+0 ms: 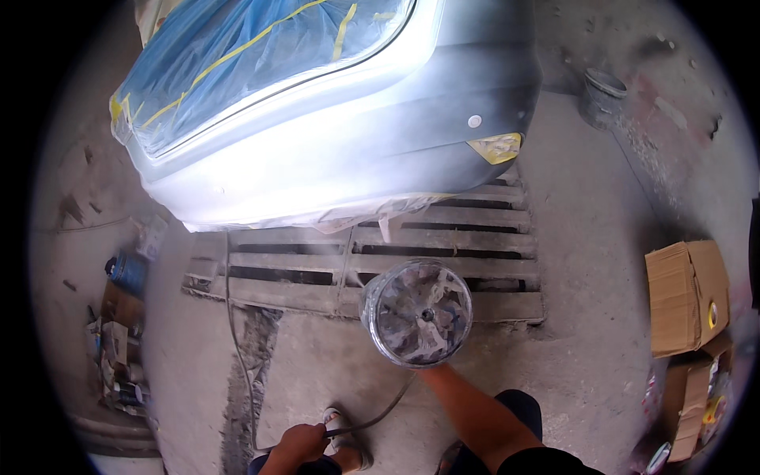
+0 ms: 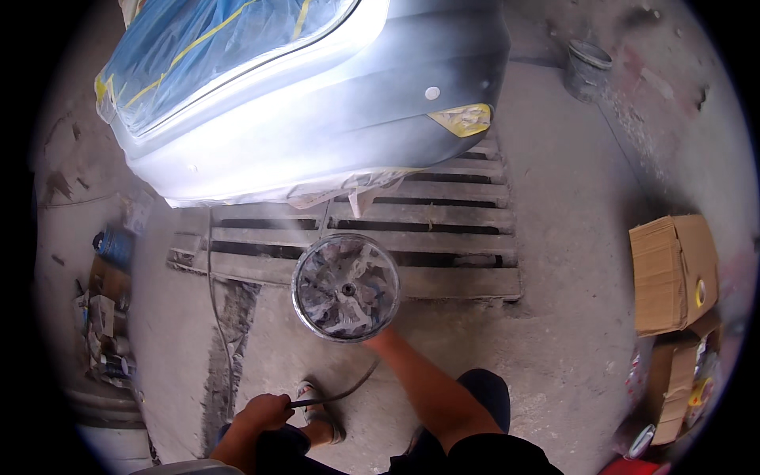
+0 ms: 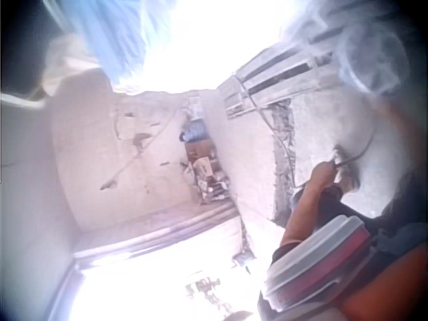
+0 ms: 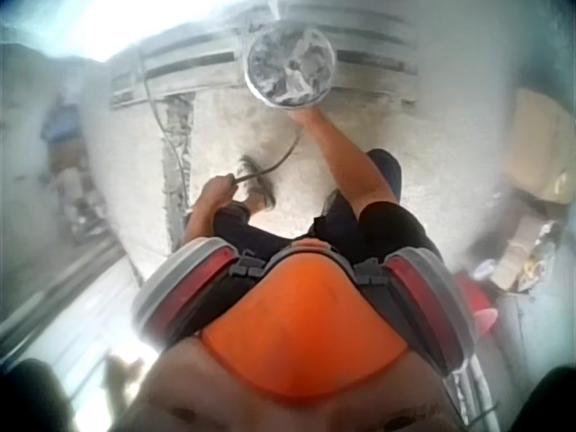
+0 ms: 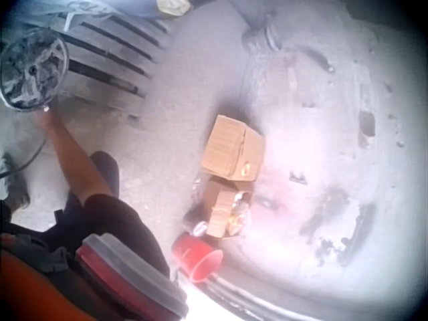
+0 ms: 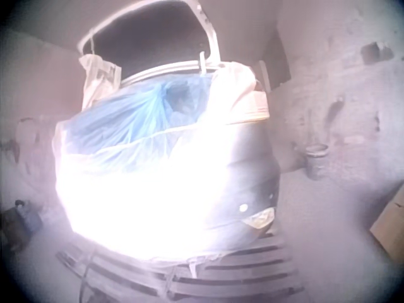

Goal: The person uses a spray gun to apply paint to the rear of a car that is masked with plastic and tape. They move around the vehicle to cover the bumper and trunk area, then briefly adjust the spray gun before continuing to spray the lower sections.

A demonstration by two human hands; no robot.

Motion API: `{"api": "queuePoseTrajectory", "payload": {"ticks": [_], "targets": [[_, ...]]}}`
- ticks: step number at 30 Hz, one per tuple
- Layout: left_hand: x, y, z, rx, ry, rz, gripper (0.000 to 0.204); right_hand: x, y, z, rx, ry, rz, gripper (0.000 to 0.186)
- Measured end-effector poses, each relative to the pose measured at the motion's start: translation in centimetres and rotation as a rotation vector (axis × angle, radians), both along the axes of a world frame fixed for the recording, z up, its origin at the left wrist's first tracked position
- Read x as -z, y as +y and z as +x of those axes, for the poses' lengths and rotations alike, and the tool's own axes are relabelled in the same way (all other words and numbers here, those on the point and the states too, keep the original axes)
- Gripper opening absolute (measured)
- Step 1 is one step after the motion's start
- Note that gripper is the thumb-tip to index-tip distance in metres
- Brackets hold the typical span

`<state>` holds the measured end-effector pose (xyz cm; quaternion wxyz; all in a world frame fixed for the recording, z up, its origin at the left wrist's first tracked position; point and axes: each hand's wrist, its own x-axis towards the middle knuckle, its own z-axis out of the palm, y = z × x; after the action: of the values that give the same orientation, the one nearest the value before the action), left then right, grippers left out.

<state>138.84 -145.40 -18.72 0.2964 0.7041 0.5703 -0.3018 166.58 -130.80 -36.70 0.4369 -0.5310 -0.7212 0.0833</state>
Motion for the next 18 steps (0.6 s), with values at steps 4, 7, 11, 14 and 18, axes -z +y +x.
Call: {"api": "queuePoseTrajectory", "payload": {"ticks": [4,7,11,14,18], "targets": [[0.4,0.4,-0.5,-0.011,-0.068,-0.022,0.026,-0.3,-1.5,4.2,0.078,0.427,-0.248,0.023],[0.0,1.3,0.6,-0.019,-0.13,-0.078,0.026,-2.8,-3.1,6.3,0.382,0.528,-0.054,0.022],[-0.1,0.3,1.1,0.065,-0.126,-0.133,0.024,-7.7,-4.1,5.2,0.465,0.735,-0.102,0.011],[2.0,-0.4,0.6,0.089,-0.196,-0.076,0.023,-3.6,-2.9,5.5,0.38,0.154,-0.095,0.024],[1.8,-0.7,-0.3,0.027,-0.203,-0.052,0.023,-3.4,0.0,-1.9,0.019,0.547,-0.24,0.038]]}}
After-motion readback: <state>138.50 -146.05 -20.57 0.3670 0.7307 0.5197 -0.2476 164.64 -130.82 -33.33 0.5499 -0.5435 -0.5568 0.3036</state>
